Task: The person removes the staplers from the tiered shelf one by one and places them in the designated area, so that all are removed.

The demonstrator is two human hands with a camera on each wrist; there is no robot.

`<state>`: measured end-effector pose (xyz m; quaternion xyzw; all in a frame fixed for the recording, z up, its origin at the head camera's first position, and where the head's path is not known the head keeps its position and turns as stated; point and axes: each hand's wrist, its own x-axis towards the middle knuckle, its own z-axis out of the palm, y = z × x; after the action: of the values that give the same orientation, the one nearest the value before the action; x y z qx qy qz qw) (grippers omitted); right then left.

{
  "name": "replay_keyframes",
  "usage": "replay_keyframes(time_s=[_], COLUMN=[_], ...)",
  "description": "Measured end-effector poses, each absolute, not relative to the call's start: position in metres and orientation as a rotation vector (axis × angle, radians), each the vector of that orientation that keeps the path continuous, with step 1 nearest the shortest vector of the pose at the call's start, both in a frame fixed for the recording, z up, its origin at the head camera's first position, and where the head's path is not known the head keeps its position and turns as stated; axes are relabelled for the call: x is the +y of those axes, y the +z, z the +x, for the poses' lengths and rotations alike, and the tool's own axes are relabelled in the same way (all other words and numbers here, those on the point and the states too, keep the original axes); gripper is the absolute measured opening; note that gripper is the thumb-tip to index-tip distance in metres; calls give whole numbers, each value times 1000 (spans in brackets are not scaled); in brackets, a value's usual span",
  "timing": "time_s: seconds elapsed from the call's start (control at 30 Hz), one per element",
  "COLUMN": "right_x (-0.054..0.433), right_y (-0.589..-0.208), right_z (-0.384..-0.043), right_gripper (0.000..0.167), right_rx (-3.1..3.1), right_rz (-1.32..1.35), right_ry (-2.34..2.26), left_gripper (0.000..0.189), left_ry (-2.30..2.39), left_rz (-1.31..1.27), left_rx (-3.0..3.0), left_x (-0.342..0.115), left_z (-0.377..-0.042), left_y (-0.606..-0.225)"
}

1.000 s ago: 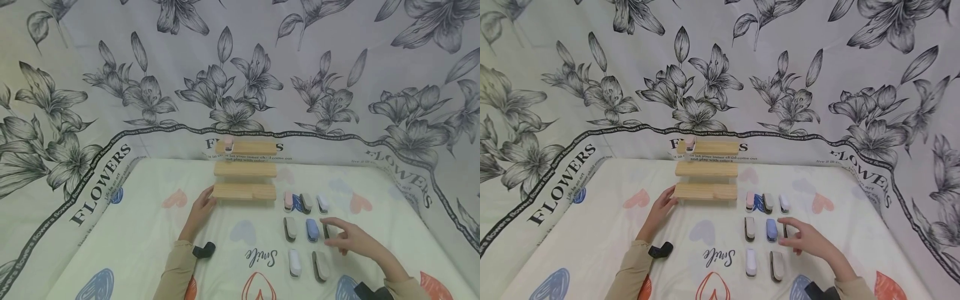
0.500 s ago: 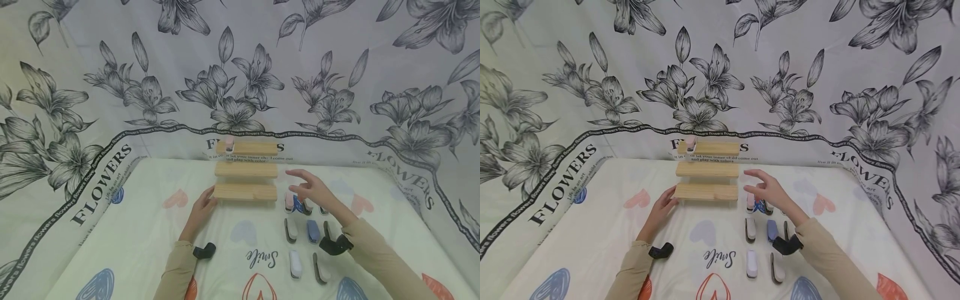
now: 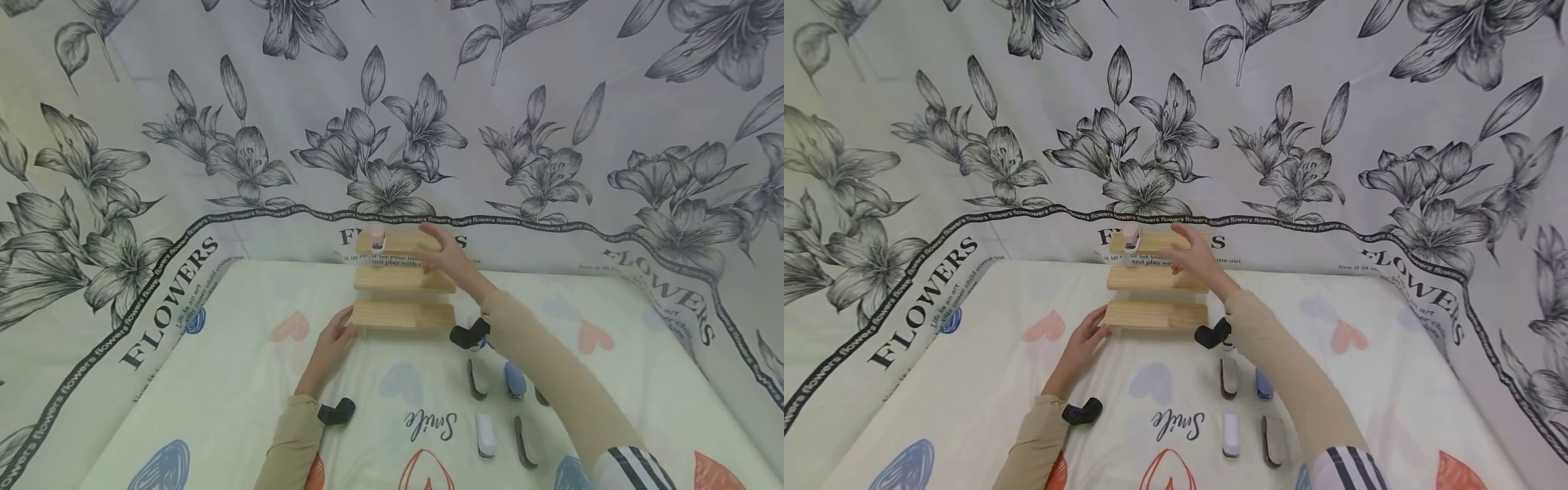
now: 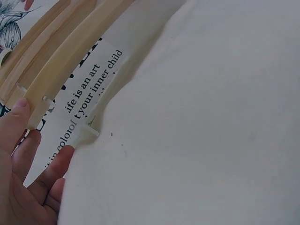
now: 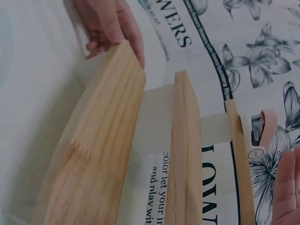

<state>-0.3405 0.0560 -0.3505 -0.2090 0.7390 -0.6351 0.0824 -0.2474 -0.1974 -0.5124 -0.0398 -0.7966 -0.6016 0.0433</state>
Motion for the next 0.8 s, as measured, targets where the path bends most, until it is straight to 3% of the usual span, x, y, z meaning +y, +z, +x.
replay_keyframes(time_s=[0.2, 0.57, 0.8], right_x=[20, -23, -29], right_y=[-354, -363, -369], right_z=[-367, -379, -384], right_gripper=[80, 85, 60], right_rx=[2160, 1955, 1976], right_rz=[-463, -360, -437], right_ry=[-1857, -1978, -2076], left_gripper=[48, 47, 50], left_ry=[-1805, -1838, -1788], left_rz=[-135, -129, -132], left_rx=[-2429, -2434, -2448], left_x=[-200, -199, -198], left_z=[-249, -248, -250], left_y=[-512, -516, -514])
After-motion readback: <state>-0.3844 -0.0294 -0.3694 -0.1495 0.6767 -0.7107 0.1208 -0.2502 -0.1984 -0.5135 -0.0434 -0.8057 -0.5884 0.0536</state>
